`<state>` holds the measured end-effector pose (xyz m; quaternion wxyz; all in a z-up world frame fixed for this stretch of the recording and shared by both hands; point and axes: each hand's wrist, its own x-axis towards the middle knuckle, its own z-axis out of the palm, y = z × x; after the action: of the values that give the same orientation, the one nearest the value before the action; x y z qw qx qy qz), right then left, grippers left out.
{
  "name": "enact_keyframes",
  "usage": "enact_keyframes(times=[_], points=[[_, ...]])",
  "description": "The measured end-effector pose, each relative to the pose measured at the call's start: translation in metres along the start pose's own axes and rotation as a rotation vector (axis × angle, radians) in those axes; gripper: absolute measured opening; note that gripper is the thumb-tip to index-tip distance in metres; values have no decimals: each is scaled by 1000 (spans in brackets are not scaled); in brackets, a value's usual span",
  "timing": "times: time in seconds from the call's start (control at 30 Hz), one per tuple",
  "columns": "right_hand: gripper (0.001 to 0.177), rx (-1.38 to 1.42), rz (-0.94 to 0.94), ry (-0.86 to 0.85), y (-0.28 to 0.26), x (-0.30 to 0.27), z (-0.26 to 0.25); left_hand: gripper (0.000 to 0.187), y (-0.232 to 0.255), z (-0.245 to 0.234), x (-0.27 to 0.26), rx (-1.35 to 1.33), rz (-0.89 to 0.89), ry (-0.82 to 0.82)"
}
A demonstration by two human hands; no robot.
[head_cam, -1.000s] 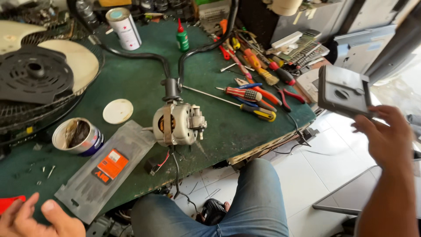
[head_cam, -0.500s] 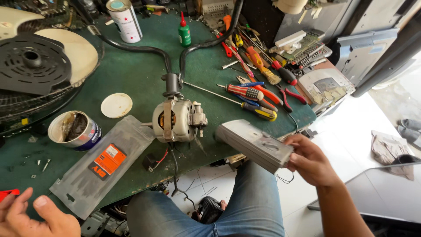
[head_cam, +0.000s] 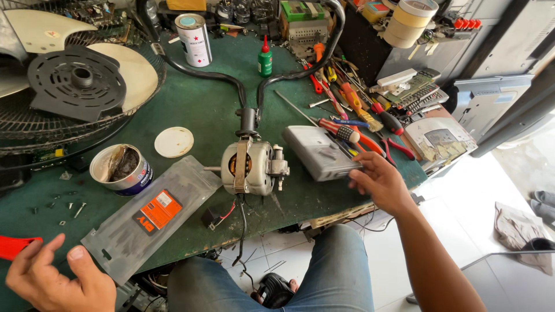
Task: The person works on a disassembled electric motor placed on a cluttered workbench. They use a multimeter to test electrical connections on the motor's wiring and then use a soldering iron to work on the wires.
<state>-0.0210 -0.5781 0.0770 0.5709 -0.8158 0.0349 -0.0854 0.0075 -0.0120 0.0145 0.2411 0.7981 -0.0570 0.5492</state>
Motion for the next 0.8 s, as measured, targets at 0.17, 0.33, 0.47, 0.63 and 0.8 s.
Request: enact_keyframes(times=[0.17,0.33,0.47,0.63,0.8], points=[[34,-562,-89,61,4,-11,19,50,-7,-4,2,-27,35,-23],[37,-661,-127,119,-7,-37,42,51,13,-11,12,41,77,-98],[84,-546,-72,293,-11,-76,49,51,19,-13,14,25,80,-88],[65,-449,334,445,61,-131,49,50,2,-10,4,20,39,-180],[14,-618,286,342,180,-187,32,35,8,-6,12,-53,-43,-100]])
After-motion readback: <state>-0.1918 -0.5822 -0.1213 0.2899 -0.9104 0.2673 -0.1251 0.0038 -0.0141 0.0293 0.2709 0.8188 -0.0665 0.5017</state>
